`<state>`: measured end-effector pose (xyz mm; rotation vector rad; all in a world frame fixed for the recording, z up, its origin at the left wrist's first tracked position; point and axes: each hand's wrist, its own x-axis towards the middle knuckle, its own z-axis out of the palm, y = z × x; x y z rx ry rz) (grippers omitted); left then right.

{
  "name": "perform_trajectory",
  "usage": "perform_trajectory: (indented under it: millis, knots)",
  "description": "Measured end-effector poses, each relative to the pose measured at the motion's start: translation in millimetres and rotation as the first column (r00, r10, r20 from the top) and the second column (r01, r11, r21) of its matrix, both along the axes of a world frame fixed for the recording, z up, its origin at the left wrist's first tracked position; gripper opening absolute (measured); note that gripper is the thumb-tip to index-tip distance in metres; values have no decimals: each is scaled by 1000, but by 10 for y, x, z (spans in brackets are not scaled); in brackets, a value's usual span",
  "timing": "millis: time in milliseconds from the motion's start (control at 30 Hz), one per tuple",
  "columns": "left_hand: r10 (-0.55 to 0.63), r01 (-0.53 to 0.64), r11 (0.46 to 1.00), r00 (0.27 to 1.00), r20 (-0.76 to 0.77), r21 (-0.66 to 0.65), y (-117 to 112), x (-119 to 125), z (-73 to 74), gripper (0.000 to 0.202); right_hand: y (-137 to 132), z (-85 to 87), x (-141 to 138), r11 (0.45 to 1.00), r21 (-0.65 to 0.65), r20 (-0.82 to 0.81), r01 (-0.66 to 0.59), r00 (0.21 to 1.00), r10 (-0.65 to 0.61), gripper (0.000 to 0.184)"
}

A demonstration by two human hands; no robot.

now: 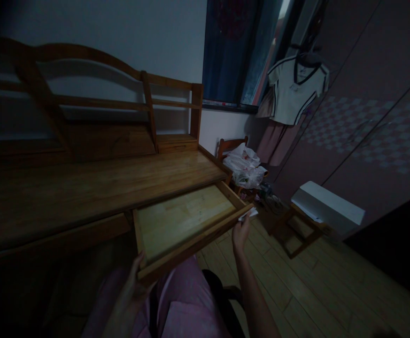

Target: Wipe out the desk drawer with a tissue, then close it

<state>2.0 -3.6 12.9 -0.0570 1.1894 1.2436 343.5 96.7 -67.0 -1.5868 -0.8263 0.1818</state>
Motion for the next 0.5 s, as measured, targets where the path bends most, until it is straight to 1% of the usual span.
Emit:
perform_trajectory:
  millis: [67,167,267,333,500]
  knots:
    - [17,-17,1000,1000,-1,12,-9,20,64,13,-37,22,-96,999,42,13,-4,1000,3,84]
    - [-6,6,1000,1000,14,-2,1,26,128,10,-195,51,-361,992,108,49,-69,997,64,81]
    - [-42,42,999,999,22,8,23,4,131,8,-373,89,-638,979,143,68,-144,988,136,75]
    - [-63,63,998,998,22,25,27,-6,127,7,-467,115,-789,973,160,58,-169,985,161,71]
    - [-56,56,997,998,-7,43,1,20,176,14,-655,175,-1117,956,197,-2,-218,975,222,63]
